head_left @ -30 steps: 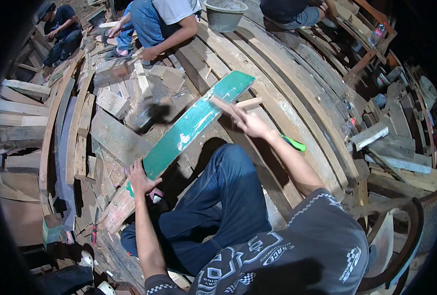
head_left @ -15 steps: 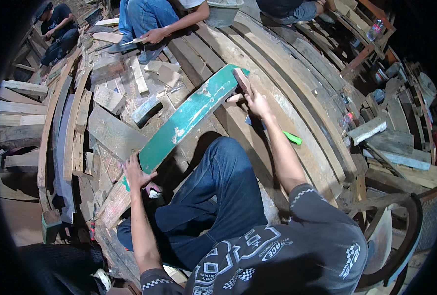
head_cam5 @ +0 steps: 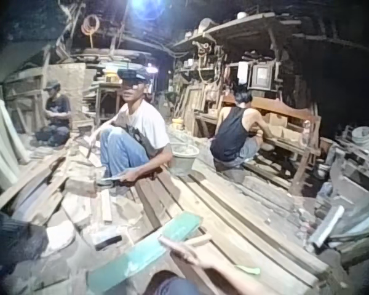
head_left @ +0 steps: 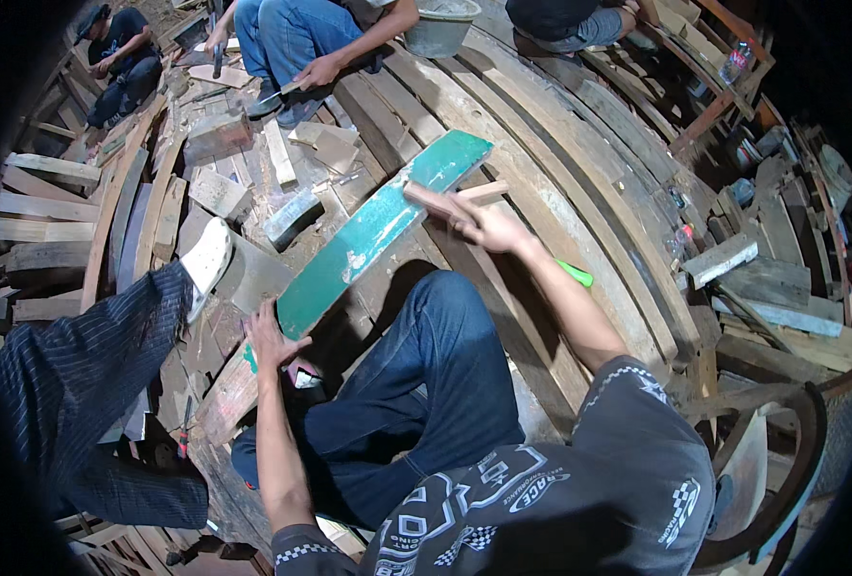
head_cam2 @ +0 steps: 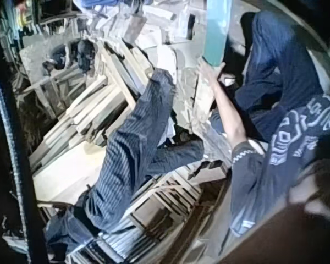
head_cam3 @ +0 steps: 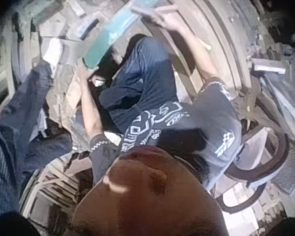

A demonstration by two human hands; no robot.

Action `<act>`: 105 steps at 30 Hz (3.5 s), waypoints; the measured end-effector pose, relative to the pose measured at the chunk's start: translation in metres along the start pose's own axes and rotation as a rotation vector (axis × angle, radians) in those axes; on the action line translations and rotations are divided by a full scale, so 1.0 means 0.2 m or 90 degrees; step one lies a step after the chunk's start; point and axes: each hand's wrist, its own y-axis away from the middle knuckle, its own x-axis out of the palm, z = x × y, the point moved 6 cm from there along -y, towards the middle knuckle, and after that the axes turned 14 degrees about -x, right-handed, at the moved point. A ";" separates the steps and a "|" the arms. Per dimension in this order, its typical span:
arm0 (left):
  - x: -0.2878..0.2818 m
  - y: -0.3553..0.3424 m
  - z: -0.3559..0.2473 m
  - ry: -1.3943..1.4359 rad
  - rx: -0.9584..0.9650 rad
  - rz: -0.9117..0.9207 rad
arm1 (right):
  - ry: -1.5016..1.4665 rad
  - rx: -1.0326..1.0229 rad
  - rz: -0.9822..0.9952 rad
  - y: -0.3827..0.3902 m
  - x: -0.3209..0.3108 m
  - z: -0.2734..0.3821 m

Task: The person picks up a wooden board and a sanding block, sits down, and sands the surface and edges of the wooden board using the sanding block.

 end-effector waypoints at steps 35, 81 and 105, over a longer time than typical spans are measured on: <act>-0.05 0.10 -0.12 0.014 0.058 -0.005 | 0.035 0.057 -0.061 0.23 0.01 0.03; -0.55 -0.08 0.79 0.929 -0.272 -0.250 | -0.151 -0.021 -0.032 -0.11 -0.01 0.47; -0.04 0.04 -0.12 -0.058 0.037 0.109 | 0.099 -0.004 -0.180 0.25 -0.03 0.12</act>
